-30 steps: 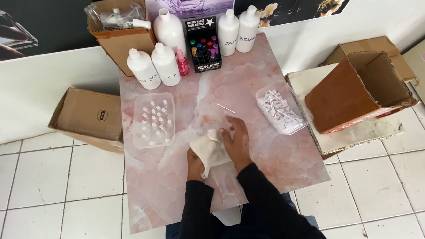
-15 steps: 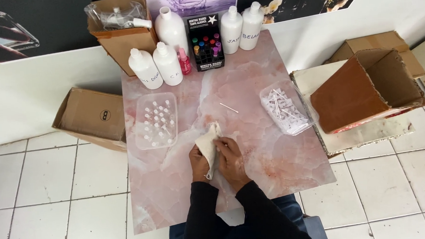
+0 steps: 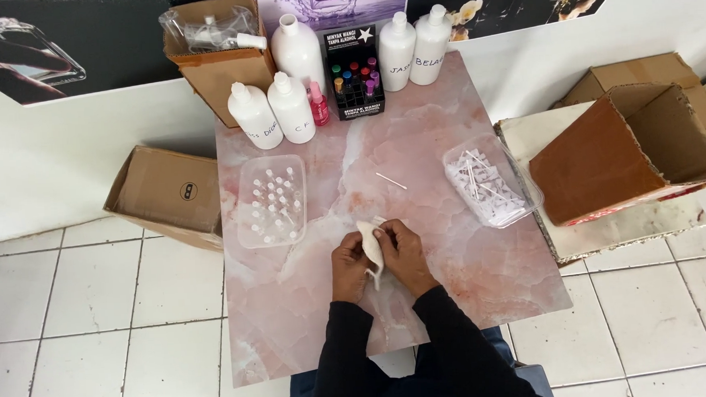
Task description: Assembling perfume samples by inserting scent sticks into small white pouches
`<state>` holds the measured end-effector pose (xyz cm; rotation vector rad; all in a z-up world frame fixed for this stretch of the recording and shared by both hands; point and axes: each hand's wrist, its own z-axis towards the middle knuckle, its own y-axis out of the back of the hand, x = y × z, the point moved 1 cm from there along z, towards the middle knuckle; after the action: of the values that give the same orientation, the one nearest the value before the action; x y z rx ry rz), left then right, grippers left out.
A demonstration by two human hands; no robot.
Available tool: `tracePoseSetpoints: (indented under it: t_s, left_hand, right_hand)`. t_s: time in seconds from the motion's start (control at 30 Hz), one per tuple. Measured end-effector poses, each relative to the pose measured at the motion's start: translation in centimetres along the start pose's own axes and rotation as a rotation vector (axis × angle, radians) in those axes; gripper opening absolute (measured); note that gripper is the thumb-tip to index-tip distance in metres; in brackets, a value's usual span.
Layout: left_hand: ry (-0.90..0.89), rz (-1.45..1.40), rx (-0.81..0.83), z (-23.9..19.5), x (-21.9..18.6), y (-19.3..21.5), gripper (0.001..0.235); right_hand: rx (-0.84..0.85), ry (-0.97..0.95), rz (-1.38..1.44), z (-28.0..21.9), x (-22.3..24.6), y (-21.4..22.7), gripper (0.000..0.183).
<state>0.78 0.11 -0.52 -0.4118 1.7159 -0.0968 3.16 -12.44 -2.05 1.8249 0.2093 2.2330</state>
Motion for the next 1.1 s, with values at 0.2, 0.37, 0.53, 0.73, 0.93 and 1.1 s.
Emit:
tracePoseSetpoints:
  t_s: [0.2, 0.37, 0.53, 0.73, 0.93, 1.1]
  left_hand:
    - [0.005, -0.193, 0.053, 1.2, 4.9, 2.1, 0.028]
    - [0.063, -0.207, 0.063, -0.6, 0.5, 0.9, 0.026]
    - [0.002, -0.186, 0.062, -0.9, -0.5, 0.0, 0.022]
    - [-0.106, -0.224, -0.030, -0.3, 1.1, 0.2, 0.020]
    - [-0.209, -0.074, -0.081, -1.4, 1.2, -0.5, 0.020]
    - [-0.318, 0.030, -0.109, -1.5, 0.6, -1.4, 0.018]
  right_hand:
    - [0.106, -0.003, 0.096, 1.2, 2.1, 0.7, 0.009]
    - [0.143, -0.178, 0.257, 1.3, 3.4, 1.0, 0.014]
    - [0.133, -0.281, 0.143, 1.7, 0.8, -0.2, 0.020]
    - [-0.043, -0.320, 0.047, 1.1, 1.5, -1.1, 0.025]
    - [-0.049, -0.384, -0.054, -0.2, 0.3, 0.2, 0.023]
    - [0.009, -0.269, -0.134, -0.4, 0.6, 1.0, 0.024]
